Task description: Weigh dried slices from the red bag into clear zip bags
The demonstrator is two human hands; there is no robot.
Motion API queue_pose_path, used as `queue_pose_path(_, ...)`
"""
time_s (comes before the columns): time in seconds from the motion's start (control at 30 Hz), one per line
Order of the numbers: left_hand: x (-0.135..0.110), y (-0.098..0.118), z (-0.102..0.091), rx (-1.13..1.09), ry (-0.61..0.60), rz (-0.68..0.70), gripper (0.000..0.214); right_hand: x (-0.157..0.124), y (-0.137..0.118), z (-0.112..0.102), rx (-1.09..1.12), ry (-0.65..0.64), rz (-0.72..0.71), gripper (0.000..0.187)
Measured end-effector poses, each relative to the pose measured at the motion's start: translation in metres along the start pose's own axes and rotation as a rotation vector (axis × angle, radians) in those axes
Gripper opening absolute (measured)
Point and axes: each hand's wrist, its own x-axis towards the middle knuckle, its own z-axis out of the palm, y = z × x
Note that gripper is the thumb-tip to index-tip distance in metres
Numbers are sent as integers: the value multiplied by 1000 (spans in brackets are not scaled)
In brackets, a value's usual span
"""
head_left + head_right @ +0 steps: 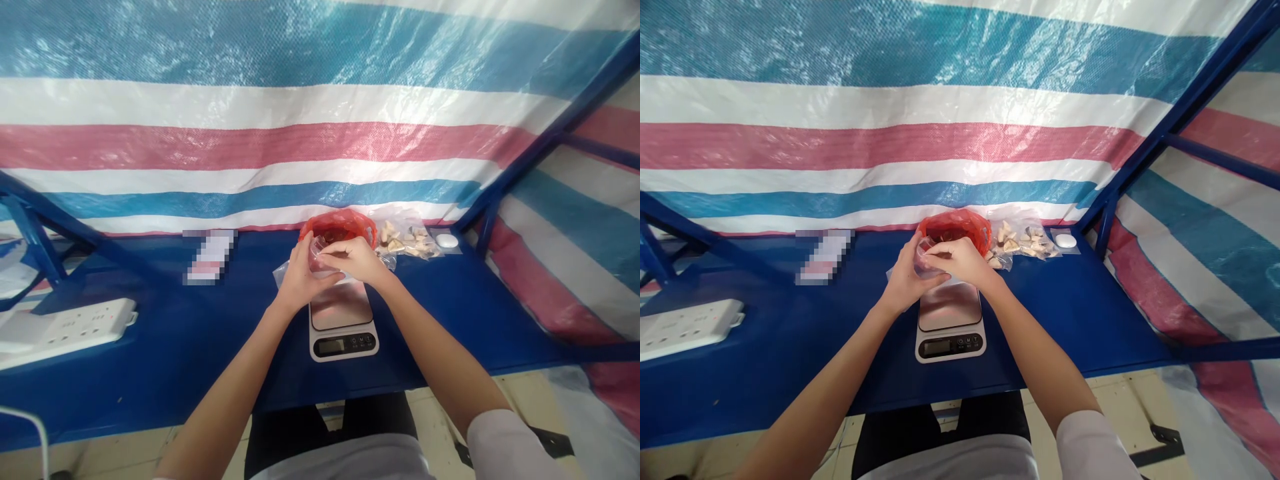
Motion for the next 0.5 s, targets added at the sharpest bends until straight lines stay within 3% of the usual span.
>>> queue_pose_path(0.17, 10, 6, 7, 110, 69, 15, 84, 4, 2, -6, -59, 3, -43, 14)
queue_pose_path(0.37, 13, 6, 11, 110, 137, -54, 65, 9, 22, -31, 27, 47, 31, 25)
queue_pose_path(0.5, 13, 0, 6, 101, 148, -90, 63, 18, 37, -44, -165, 6, 79, 27)
